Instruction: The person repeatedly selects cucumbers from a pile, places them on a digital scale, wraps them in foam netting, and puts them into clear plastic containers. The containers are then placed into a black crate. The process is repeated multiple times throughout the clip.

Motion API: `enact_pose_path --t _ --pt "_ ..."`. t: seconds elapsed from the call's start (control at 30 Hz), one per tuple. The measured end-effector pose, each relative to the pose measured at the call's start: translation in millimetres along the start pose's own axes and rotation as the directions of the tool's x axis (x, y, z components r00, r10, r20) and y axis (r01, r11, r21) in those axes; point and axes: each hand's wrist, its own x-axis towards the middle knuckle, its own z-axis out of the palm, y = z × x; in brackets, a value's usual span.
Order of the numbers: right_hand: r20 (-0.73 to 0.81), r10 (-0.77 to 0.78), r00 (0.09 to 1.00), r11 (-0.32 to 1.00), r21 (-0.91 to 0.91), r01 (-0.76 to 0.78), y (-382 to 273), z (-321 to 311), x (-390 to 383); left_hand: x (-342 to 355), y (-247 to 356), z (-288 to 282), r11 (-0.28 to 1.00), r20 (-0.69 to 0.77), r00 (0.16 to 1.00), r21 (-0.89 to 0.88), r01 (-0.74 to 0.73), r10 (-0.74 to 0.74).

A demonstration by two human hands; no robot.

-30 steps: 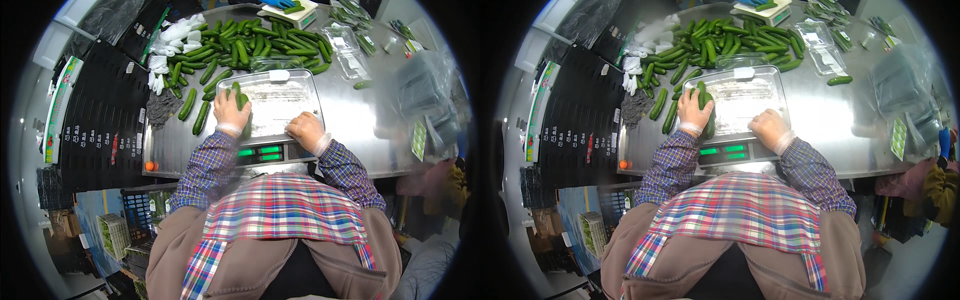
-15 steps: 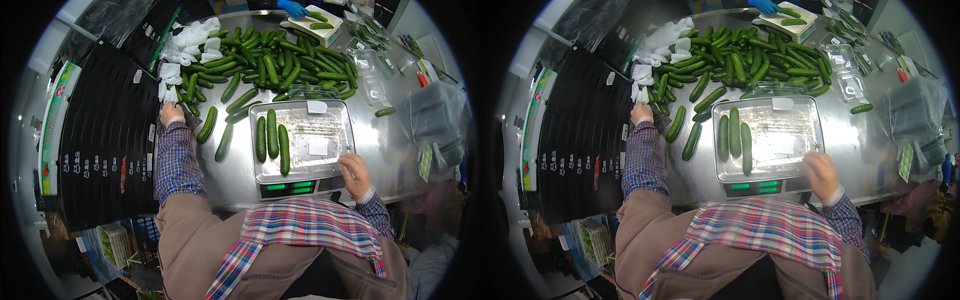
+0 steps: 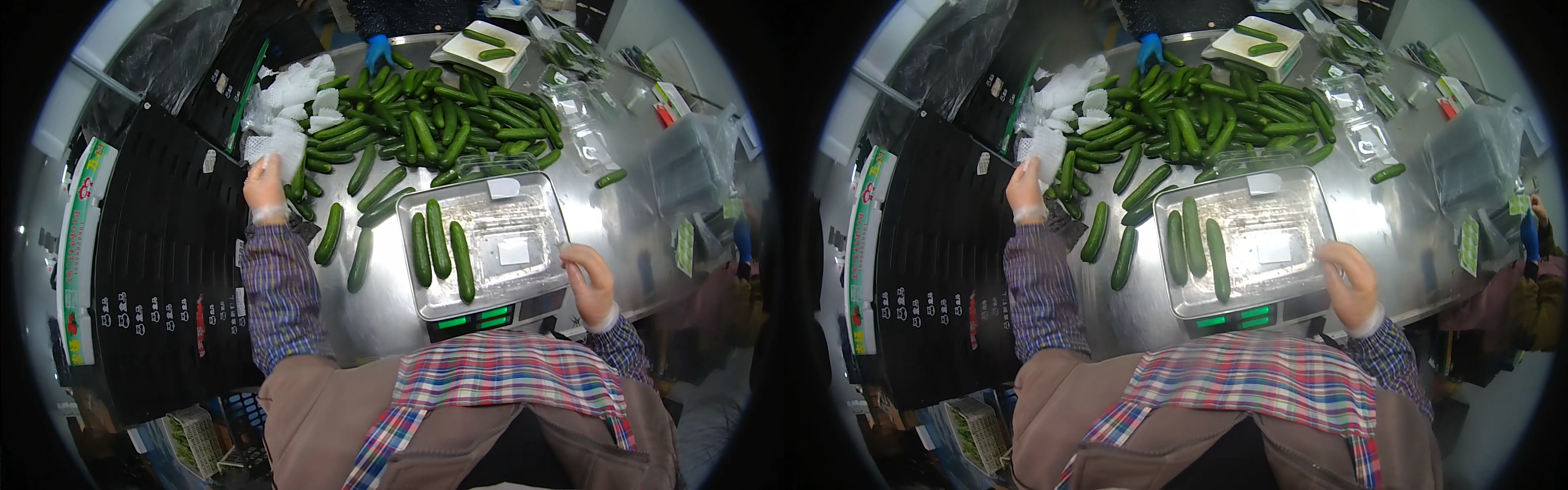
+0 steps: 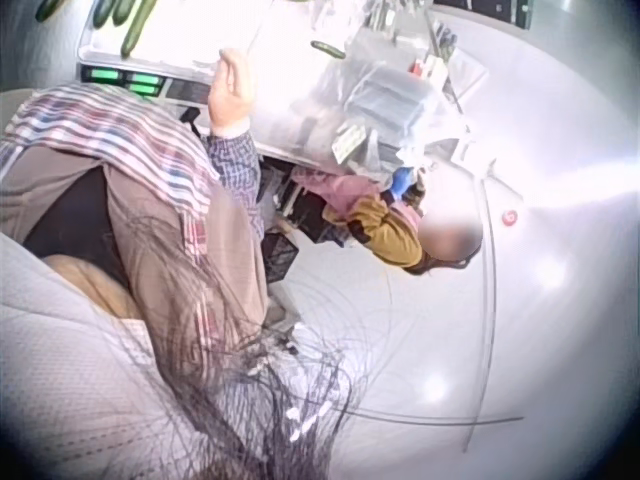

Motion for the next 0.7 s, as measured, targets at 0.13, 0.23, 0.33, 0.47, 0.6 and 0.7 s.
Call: enact_pose_path --t 0.13,0.23,0.33,0.47,0.6,0.7 --pt "0.126 0.299 0.946 0.800 0.507 -0.320 -4 21 9 -149 97 42 0.937 0.373 0.865 -0.037 -0.348 0.336" --pt "0.329 0.186 0.926 0.750 0.561 -0.350 2 30 10 -251 147 86 0.884 0.609 0.656 -0.184 -0.429 0.446" --pt "0.427 0.176 0.887 0.692 0.587 -0.420 13 25 -3 -305 174 110 0.860 0.647 0.583 -0.258 -0.440 0.492" --pt "0.336 0.138 0.932 0.685 0.647 -0.335 25 15 -23 -337 181 118 0.821 0.593 0.594 -0.228 -0.524 0.544" --pt "0.509 0.205 0.836 0.572 0.631 -0.525 36 6 -34 -361 178 128 0.786 0.565 0.588 -0.194 -0.586 0.578" --pt "0.507 0.207 0.837 0.482 0.692 -0.538 41 1 -37 -369 177 128 0.767 0.585 0.548 -0.219 -0.603 0.598"
